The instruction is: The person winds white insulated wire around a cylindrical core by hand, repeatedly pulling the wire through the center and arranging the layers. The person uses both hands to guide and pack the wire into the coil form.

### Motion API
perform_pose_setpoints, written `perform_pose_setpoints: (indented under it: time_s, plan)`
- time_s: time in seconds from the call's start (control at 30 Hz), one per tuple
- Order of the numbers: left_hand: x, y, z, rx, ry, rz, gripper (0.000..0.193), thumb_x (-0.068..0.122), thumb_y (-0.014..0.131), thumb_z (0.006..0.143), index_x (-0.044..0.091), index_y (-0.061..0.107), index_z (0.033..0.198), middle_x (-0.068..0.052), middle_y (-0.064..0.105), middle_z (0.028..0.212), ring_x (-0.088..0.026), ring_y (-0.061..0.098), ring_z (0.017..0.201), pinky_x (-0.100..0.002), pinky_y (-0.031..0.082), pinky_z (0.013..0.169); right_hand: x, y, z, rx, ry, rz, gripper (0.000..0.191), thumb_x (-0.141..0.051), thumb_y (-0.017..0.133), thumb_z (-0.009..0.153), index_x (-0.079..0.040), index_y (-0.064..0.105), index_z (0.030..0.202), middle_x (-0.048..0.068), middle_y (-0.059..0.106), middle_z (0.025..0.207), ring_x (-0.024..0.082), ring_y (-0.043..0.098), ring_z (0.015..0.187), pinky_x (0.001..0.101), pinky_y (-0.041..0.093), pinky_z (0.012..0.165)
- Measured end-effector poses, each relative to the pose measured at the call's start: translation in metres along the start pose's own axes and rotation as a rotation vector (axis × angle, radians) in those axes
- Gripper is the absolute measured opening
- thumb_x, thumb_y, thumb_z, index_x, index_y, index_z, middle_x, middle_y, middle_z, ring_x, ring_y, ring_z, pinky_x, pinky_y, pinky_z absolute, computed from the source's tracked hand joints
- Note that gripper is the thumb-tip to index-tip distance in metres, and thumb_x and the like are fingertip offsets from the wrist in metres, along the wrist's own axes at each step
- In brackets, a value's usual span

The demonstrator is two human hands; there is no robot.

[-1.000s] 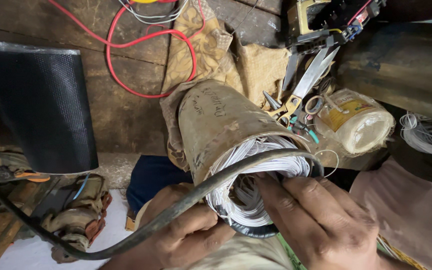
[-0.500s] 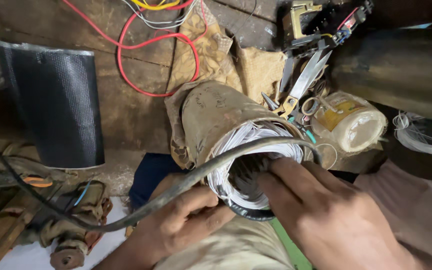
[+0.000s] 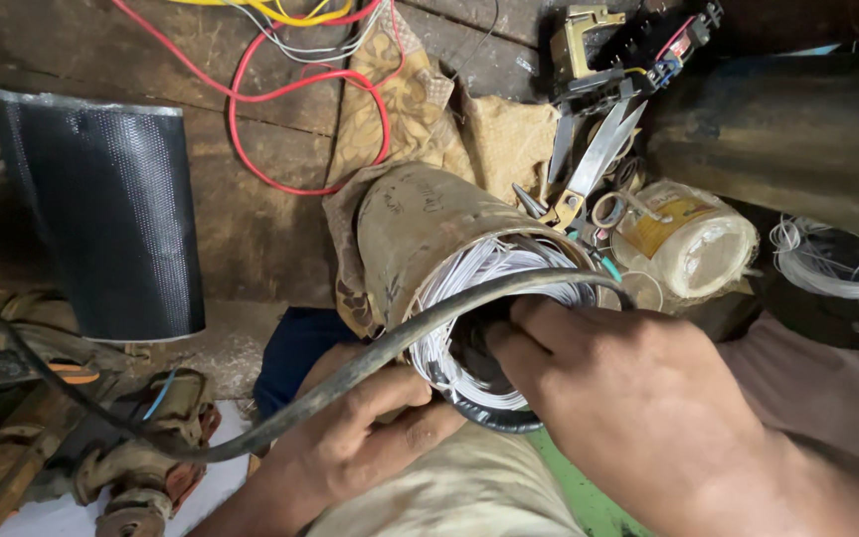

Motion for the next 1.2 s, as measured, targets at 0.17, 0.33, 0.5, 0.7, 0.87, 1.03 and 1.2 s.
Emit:
perform_pose_setpoints:
  time_s: [0.17,0.33,0.5,0.7,0.87,1.03,1.2]
  plan:
    - [0.002,-0.001,0.000,0.077,0.087,0.124,0.034,0.006,0.088,0.079,0.016,0.079,0.110,0.001,0.051,0.108,-0.018,0.062,0.086,-0.034,0.051,0.070,-0.001,0.002,0.004,0.054,0.042,0.038,0.042,-0.018,0.063,0.079,-0.019,0.073,0.120,-0.001,0.068,0.098,0.020,0.069,0.070,0.0368,0.055,0.053]
    - [0.001,-0.003,0.006,0.058,0.127,0.189,0.031,0.005,0.087,0.078,0.021,0.079,0.104,0.002,0.051,0.108,-0.013,0.063,0.080,-0.034,0.048,0.067,0.000,0.002,0.001,0.145,-0.023,-0.061,0.044,-0.019,0.061,0.071,-0.016,0.072,0.113,0.000,0.070,0.110,0.019,0.071,0.077,0.0350,0.055,0.053]
    - [-0.002,-0.002,0.010,0.107,0.136,0.168,0.031,0.001,0.086,0.075,0.019,0.077,0.099,0.002,0.053,0.109,-0.017,0.062,0.079,-0.033,0.051,0.067,0.003,0.007,0.000,0.127,-0.012,0.095,0.035,-0.017,0.063,0.074,-0.015,0.071,0.108,0.000,0.068,0.107,0.021,0.071,0.077,0.0377,0.056,0.057]
    - [-0.002,-0.002,0.012,0.112,0.052,0.089,0.023,0.009,0.091,0.078,0.011,0.068,0.080,0.000,0.058,0.085,-0.020,0.056,0.068,-0.034,0.049,0.061,0.005,0.010,0.003,0.090,-0.046,0.074,0.043,-0.019,0.064,0.074,-0.014,0.072,0.115,0.001,0.066,0.097,0.018,0.071,0.078,0.0350,0.056,0.060]
    - [-0.004,-0.011,0.018,-0.110,0.017,-0.014,0.023,0.014,0.089,0.078,0.013,0.066,0.074,0.003,0.055,0.069,-0.017,0.053,0.060,-0.036,0.041,0.055,0.001,0.019,0.008,0.032,-0.062,-0.003,0.038,-0.017,0.064,0.076,-0.017,0.071,0.113,0.003,0.067,0.091,0.021,0.070,0.071,0.0375,0.055,0.055]
    - [-0.003,-0.016,0.022,-0.136,-0.120,-0.082,0.015,0.014,0.085,0.082,0.014,0.070,0.080,0.004,0.054,0.068,-0.015,0.053,0.061,-0.034,0.042,0.060,0.004,0.020,0.006,-0.058,-0.067,0.009,0.041,-0.016,0.065,0.076,-0.015,0.071,0.117,0.004,0.066,0.088,0.023,0.070,0.068,0.0414,0.054,0.049]
    - [-0.006,-0.016,0.016,-0.112,0.035,-0.008,0.020,0.017,0.083,0.080,0.021,0.077,0.098,0.006,0.061,0.077,-0.019,0.054,0.066,-0.035,0.044,0.060,0.011,0.003,0.000,-0.027,-0.106,-0.049,0.063,-0.018,0.065,0.069,-0.006,0.068,0.132,0.012,0.071,0.112,0.018,0.073,0.077,0.0336,0.057,0.053]
Point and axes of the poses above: each hand's wrist, its own z-axis towards the middle knuckle, its own y-axis out of the palm, x = y × z, the point moved 1 cm from there along z, towards the middle knuckle
